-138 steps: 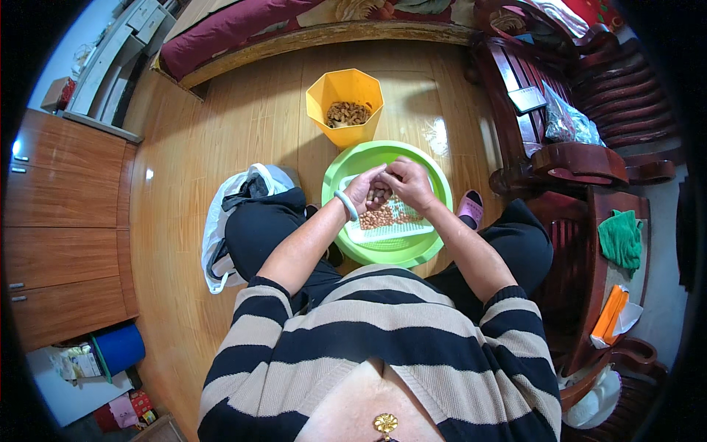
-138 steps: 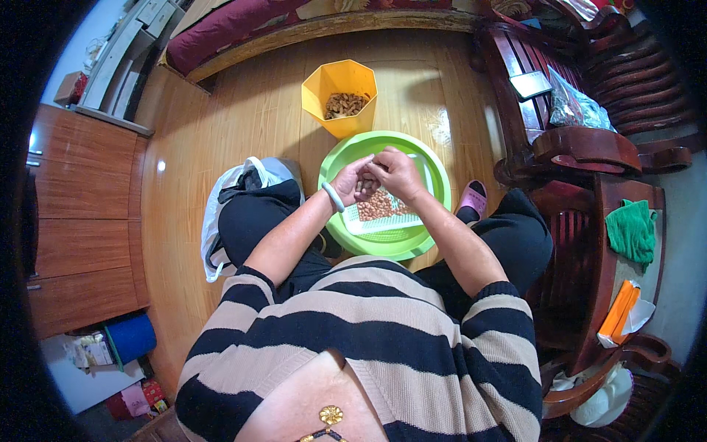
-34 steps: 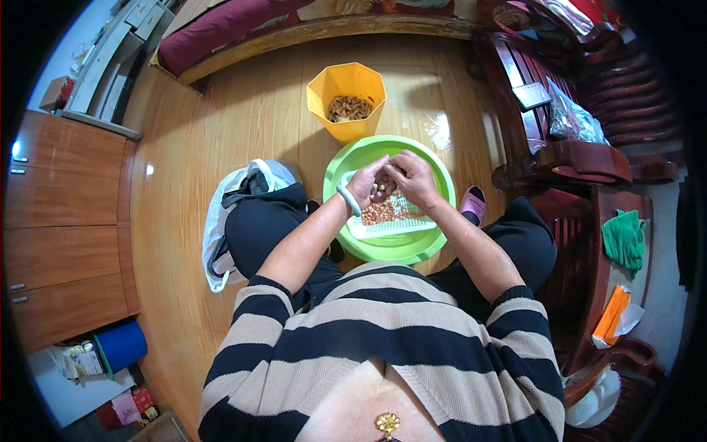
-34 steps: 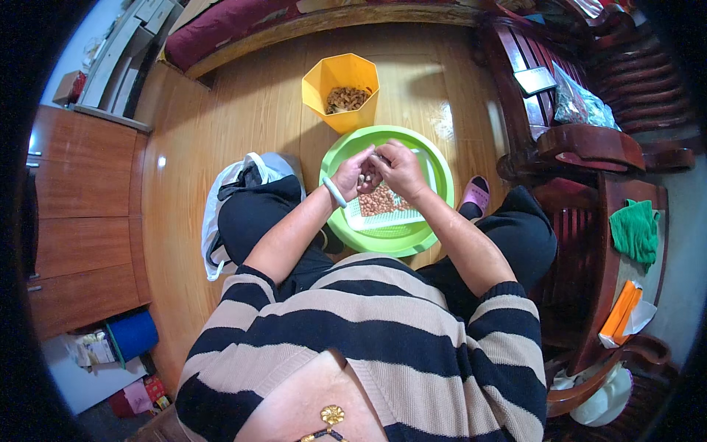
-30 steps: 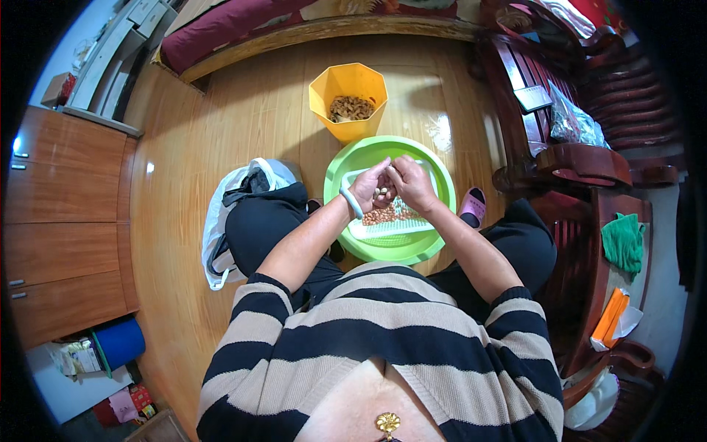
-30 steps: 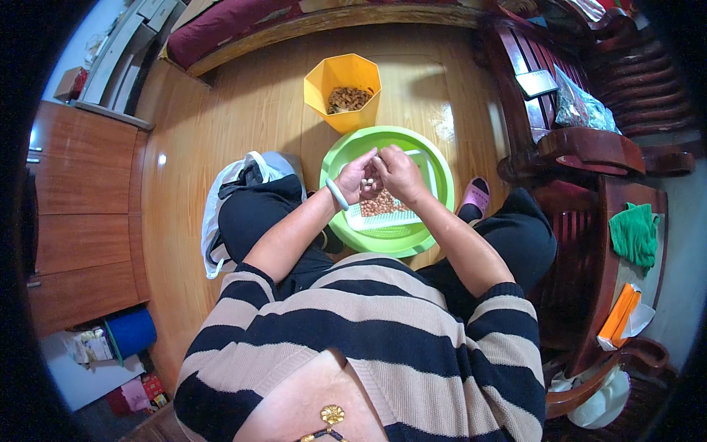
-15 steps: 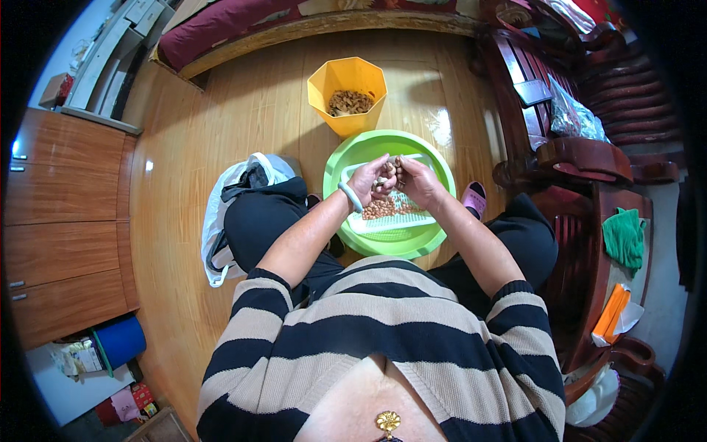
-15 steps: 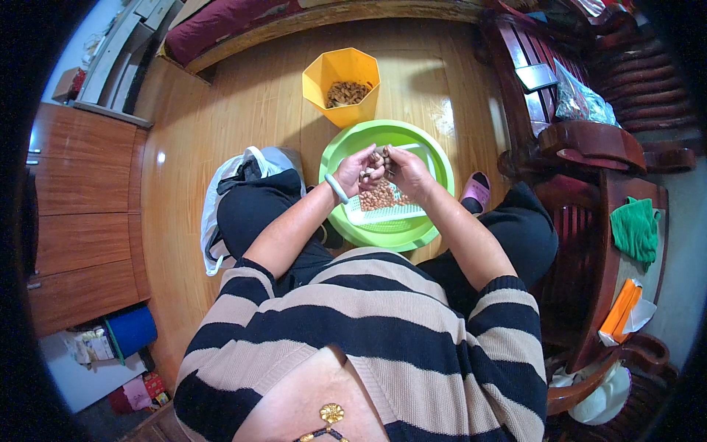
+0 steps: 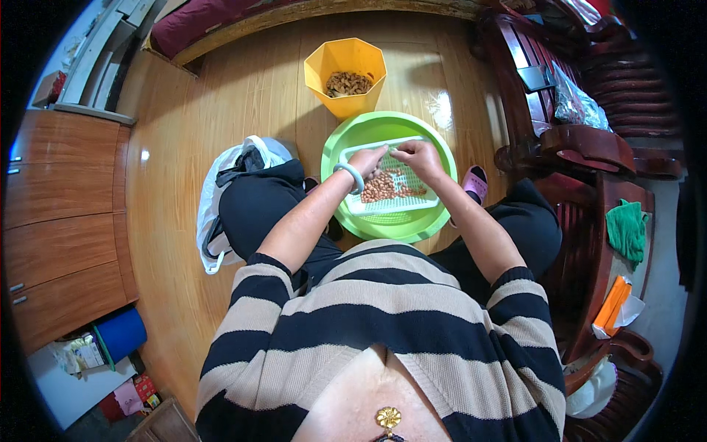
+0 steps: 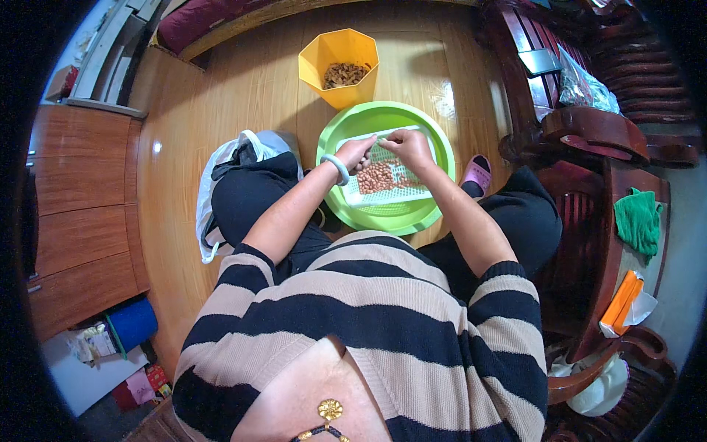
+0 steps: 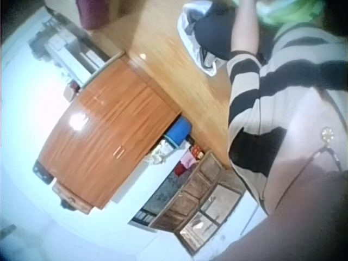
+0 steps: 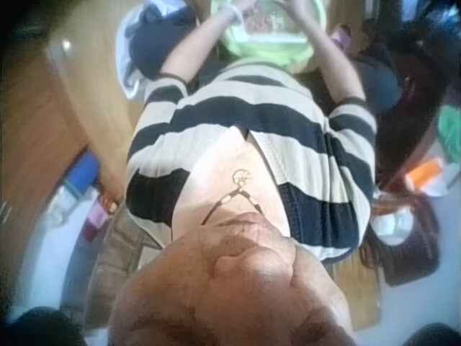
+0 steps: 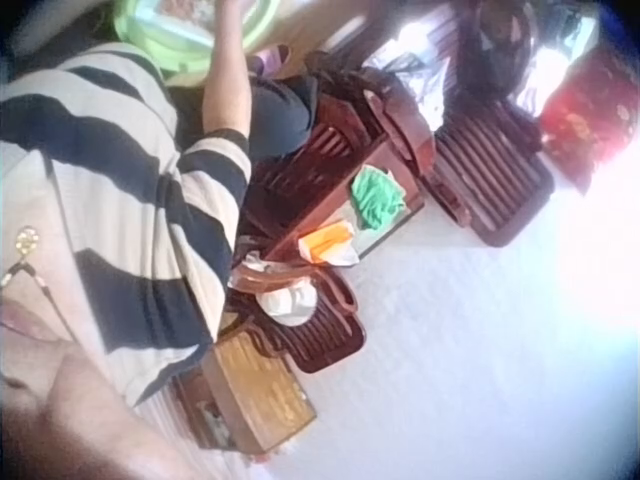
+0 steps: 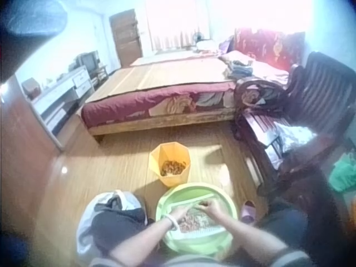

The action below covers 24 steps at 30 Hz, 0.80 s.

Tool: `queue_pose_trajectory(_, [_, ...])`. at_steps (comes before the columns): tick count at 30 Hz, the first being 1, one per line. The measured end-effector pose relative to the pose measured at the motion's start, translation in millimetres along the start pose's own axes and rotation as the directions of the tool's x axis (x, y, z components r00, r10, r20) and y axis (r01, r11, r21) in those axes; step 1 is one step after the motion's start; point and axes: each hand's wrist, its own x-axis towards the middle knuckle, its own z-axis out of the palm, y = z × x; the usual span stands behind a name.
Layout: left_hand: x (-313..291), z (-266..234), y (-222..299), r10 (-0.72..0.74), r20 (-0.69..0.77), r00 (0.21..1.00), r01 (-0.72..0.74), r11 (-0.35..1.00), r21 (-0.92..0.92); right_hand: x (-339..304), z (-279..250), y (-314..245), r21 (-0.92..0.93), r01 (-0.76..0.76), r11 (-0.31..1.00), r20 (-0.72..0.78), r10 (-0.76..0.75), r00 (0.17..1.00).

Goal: The recorder is sorting peanuts from a green bowl into a yellow bucket and a white plastic bag.

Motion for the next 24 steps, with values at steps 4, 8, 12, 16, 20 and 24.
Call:
queue_pose_trajectory(4, [-17.8,4.4,20.3,-0.076,0.163,0.984,0.125,0.940,-0.317,0.9,7.3,-12.7,0.456,-0.033,0.889,0.123,-0.026,0.992])
queue_pose_trajectory(8, [-20.8,-9.8,27.2,-0.011,0.187,0.982,0.088,0.907,-0.412,13.0,4.0,-40.3,0.471,-0.033,0.881,0.206,-0.074,0.976])
queue_pose_trajectory(12, [-24.0,-10.7,38.6,-0.008,0.110,0.994,0.073,0.790,-0.608,53.4,-6.0,-52.6,0.202,-0.051,0.978,0.138,0.023,0.990])
queue_pose_trajectory(16, [-5.7,-18.7,28.4,-0.020,0.058,0.998,0.054,0.746,-0.664,107.3,-13.8,-111.5,0.048,0.062,0.997,0.000,-0.063,0.998])
queue_pose_trajectory(20, [-1.6,-11.8,31.3,0.081,0.076,0.994,-0.009,0.740,-0.672,130.3,-26.2,-129.9,0.147,0.170,0.974,-0.235,-0.133,0.963])
queue_pose_trajectory(24, [-7.6,-21.7,26.1,0.114,0.149,0.982,0.038,0.657,-0.753,84.0,-24.5,-110.4,-0.125,0.373,0.919,0.097,-0.363,0.927])
